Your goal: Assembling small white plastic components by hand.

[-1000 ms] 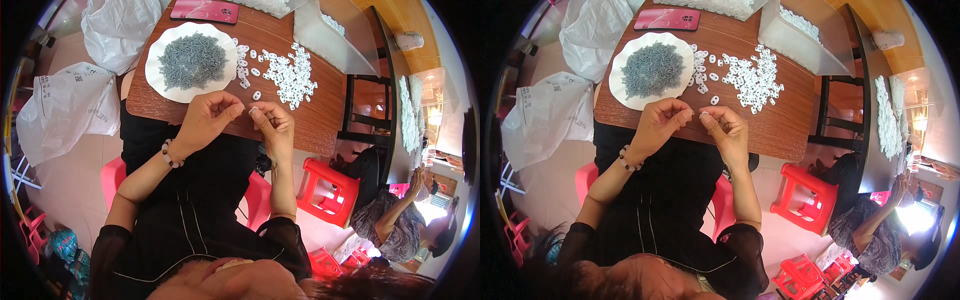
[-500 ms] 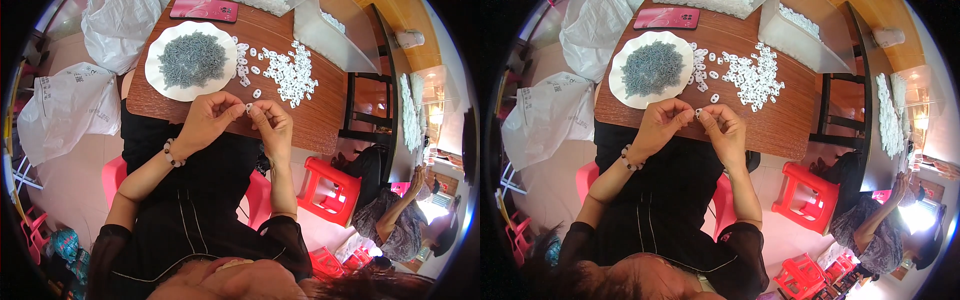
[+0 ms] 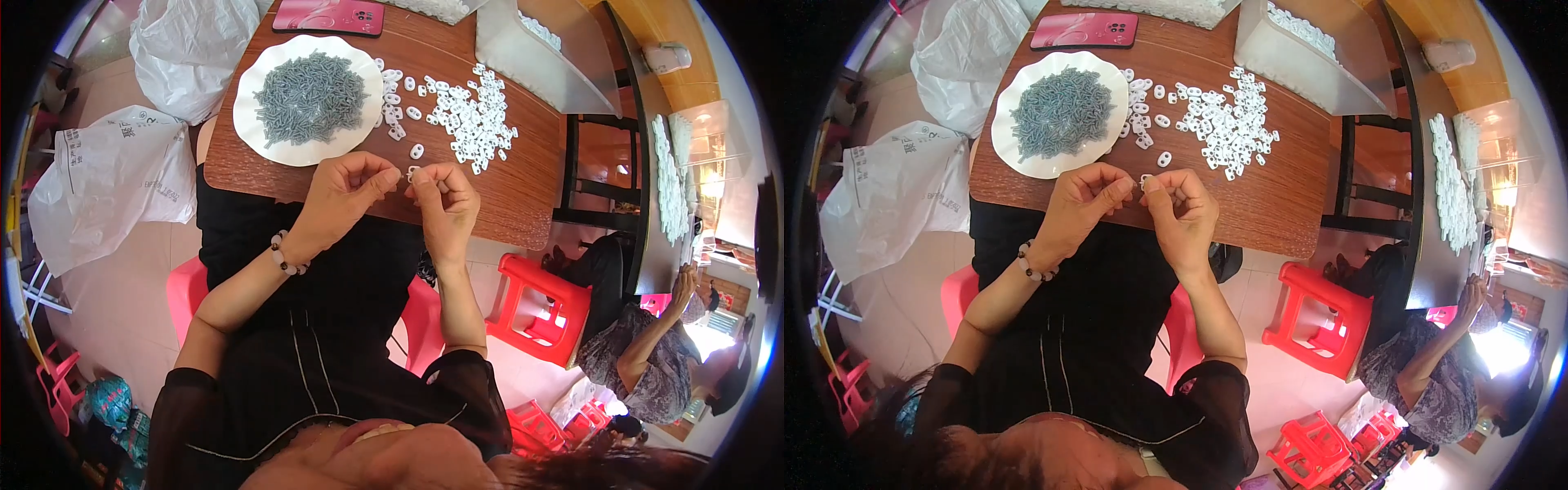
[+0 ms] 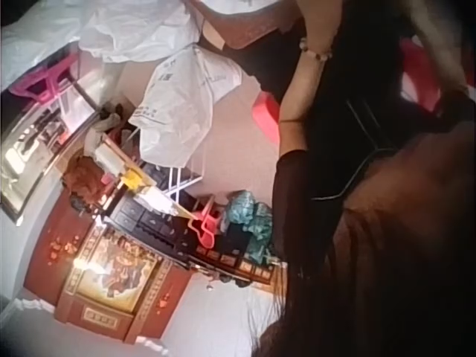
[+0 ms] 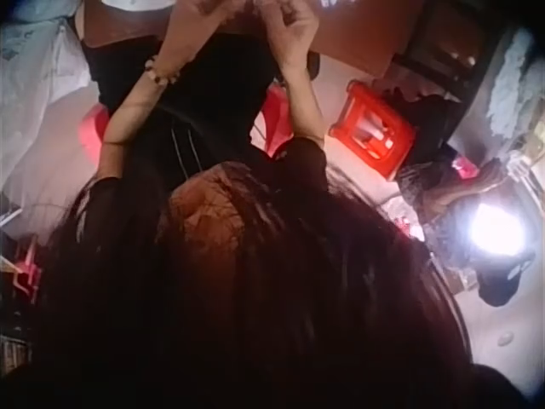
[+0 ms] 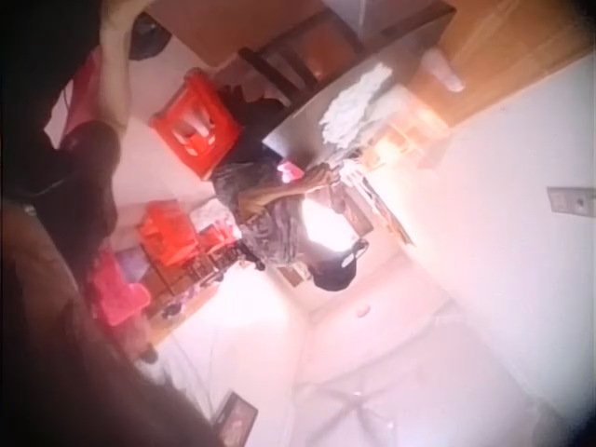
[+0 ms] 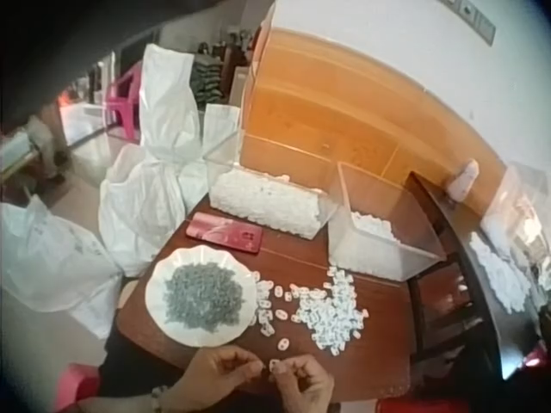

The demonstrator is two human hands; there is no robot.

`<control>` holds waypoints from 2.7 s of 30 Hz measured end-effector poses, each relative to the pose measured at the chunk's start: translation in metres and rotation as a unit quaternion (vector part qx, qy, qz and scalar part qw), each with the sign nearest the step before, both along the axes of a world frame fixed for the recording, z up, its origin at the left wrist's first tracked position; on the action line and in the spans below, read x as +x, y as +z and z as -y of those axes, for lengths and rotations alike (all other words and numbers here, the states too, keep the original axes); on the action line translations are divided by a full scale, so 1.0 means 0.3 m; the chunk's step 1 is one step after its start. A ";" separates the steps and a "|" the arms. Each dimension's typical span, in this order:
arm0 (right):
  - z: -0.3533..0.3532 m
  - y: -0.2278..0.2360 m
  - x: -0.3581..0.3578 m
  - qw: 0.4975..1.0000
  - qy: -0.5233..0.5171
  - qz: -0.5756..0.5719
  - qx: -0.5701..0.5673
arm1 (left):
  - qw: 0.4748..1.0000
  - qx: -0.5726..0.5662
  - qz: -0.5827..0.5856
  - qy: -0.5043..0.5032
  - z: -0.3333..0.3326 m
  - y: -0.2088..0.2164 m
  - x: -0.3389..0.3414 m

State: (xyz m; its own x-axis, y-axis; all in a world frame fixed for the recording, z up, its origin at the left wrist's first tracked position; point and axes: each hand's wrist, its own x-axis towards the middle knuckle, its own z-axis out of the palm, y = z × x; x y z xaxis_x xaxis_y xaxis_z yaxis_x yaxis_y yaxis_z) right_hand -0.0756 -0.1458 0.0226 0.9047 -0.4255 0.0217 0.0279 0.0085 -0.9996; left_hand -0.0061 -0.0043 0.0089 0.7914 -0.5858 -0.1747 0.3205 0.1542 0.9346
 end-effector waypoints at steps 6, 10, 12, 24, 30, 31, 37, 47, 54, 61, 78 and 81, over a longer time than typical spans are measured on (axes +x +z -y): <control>-0.001 -0.001 0.004 1.000 -0.002 0.000 -0.002 | 0.999 -0.020 -0.024 0.011 0.009 -0.003 -0.003; 0.000 -0.002 0.004 1.000 -0.001 0.001 -0.004 | 0.999 -0.027 -0.033 0.023 0.012 0.002 -0.002; -0.001 -0.003 0.006 1.000 0.000 0.001 -0.008 | 0.999 -0.027 -0.033 0.022 0.010 0.000 -0.002; -0.008 -0.018 0.005 0.999 0.011 0.002 -0.044 | 0.999 -0.008 0.014 0.030 0.014 -0.004 -0.008; -0.004 -0.022 0.004 0.999 0.019 -0.001 -0.040 | 0.999 -0.001 0.025 0.048 0.029 -0.034 -0.017; -0.004 -0.022 0.003 0.999 0.021 -0.001 -0.032 | 0.998 -0.002 0.031 0.049 0.030 -0.038 -0.017; 0.002 -0.008 0.008 0.999 0.008 -0.003 0.049 | 0.999 -0.013 0.011 0.043 0.038 -0.006 -0.019; 0.019 -0.017 0.001 0.999 0.003 0.004 0.052 | 0.998 -0.035 -0.021 0.038 0.025 -0.026 -0.024; 0.007 -0.015 0.002 0.999 0.013 0.005 0.047 | 0.998 -0.037 -0.003 0.059 0.028 -0.024 -0.023; 0.000 0.000 0.001 0.999 0.013 -0.002 0.032 | 0.997 -0.047 -0.002 0.068 0.037 -0.018 -0.028; 0.132 0.009 -0.026 0.989 -0.126 0.057 0.048 | 0.983 0.071 0.170 0.022 0.081 0.005 -0.014; 0.156 0.015 -0.036 0.985 -0.142 0.082 0.055 | 0.907 0.182 0.379 0.030 0.120 -0.021 0.013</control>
